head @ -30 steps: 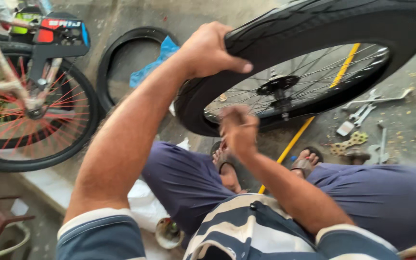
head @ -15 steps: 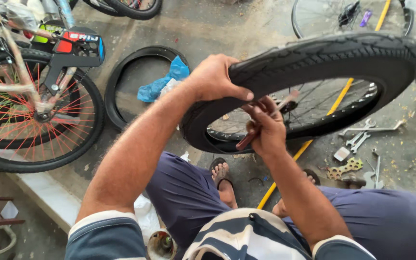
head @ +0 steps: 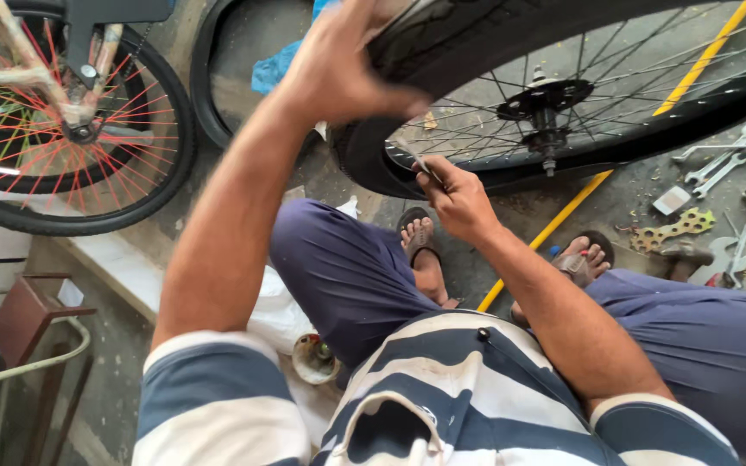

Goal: The person sits on the floor of a bicycle repair shop and removes the tire from a bicycle wheel by hand. They pull the inner tube out of the tire, work on the tube, then push the tire back onto the wheel rim and seat it in place.

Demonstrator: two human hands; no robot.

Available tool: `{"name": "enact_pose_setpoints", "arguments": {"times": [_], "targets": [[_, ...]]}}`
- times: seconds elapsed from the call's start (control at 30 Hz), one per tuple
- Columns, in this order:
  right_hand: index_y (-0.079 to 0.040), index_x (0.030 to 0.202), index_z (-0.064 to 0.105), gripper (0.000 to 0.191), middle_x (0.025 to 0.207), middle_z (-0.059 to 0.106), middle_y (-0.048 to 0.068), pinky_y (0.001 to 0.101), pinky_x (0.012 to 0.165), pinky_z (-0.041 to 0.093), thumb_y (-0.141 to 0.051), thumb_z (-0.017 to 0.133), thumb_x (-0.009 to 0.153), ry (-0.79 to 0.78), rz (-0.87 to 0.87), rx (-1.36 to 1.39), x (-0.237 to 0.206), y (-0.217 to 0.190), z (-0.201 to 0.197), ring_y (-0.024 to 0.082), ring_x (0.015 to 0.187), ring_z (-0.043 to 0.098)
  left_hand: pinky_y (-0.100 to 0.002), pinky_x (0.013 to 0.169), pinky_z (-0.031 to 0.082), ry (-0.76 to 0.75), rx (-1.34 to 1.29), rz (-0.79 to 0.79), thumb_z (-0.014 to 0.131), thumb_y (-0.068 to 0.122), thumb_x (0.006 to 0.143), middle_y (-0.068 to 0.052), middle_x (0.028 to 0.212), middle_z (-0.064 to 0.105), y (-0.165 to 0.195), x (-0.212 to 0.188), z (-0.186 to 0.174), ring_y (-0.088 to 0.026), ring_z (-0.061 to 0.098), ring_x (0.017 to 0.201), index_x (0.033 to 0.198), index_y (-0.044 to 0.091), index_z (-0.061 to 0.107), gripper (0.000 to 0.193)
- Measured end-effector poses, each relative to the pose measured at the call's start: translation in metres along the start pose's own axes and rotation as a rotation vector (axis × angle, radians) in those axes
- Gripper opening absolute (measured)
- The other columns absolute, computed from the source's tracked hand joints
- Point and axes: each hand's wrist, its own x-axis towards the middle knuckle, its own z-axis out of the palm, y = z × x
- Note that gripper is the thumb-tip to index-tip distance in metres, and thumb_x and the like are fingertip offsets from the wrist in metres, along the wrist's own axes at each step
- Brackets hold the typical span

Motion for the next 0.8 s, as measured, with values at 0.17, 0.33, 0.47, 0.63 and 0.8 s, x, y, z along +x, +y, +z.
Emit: {"name": "enact_pose_setpoints", "arguments": {"times": [0.17,0.33,0.47,0.63,0.8], "targets": [[-0.006,0.113,0.072,0.019,0.066,0.055,-0.002,0.0247,0.053,0.041,-0.020,0.065,0.104,-0.019,-0.097,-0.144,0.015,-0.020,-0.013,0.004,0.060,0.047,-0.031,0.088,0.058,0.015,-0.252,-0.466,0.097,0.020,0.077,-0.005,0.101,0.078,-0.031,-0.047,0.015,-0.011,0.068,0.091,0.114,-0.001,0.074,0.048],[-0.007,0.113,0.073,0.020,0.059,0.052,0.000,0.0278,0.050,0.039,-0.021,0.064,0.102,-0.056,-0.086,-0.171,0.035,-0.038,-0.019,0.005,0.055,0.046,-0.028,0.085,0.057,-0.067,-0.331,-0.514,0.094,0.018,0.081,-0.001,0.100,0.077,-0.054,-0.053,0.016,-0.006,0.066,0.089,0.115,0.001,0.074,0.043],[-0.008,0.111,0.073,0.017,0.060,0.051,0.005,0.0299,0.051,0.041,-0.021,0.066,0.101,-0.075,-0.160,-0.292,0.043,-0.051,-0.027,0.008,0.056,0.045,-0.028,0.085,0.058,-0.080,-0.311,-0.503,0.093,0.019,0.081,-0.001,0.098,0.077,-0.054,-0.053,0.014,-0.007,0.067,0.088,0.113,0.000,0.075,0.041],[-0.008,0.107,0.074,0.016,0.066,0.058,0.013,0.0353,0.055,0.044,-0.021,0.068,0.100,-0.122,-0.260,-0.438,0.044,-0.064,-0.035,0.020,0.056,0.052,-0.027,0.082,0.058,-0.064,-0.367,-0.583,0.094,0.021,0.081,0.000,0.096,0.076,-0.053,-0.053,0.016,-0.006,0.067,0.087,0.109,0.001,0.075,0.039],[-0.009,0.107,0.074,0.019,0.070,0.063,0.016,0.0414,0.058,0.047,-0.025,0.067,0.100,-0.172,-0.238,-0.569,0.051,-0.065,-0.041,0.032,0.058,0.059,-0.027,0.085,0.058,-0.059,-0.379,-0.558,0.093,0.018,0.082,0.000,0.099,0.078,-0.048,-0.050,0.018,-0.005,0.067,0.089,0.111,0.000,0.075,0.039]]}}
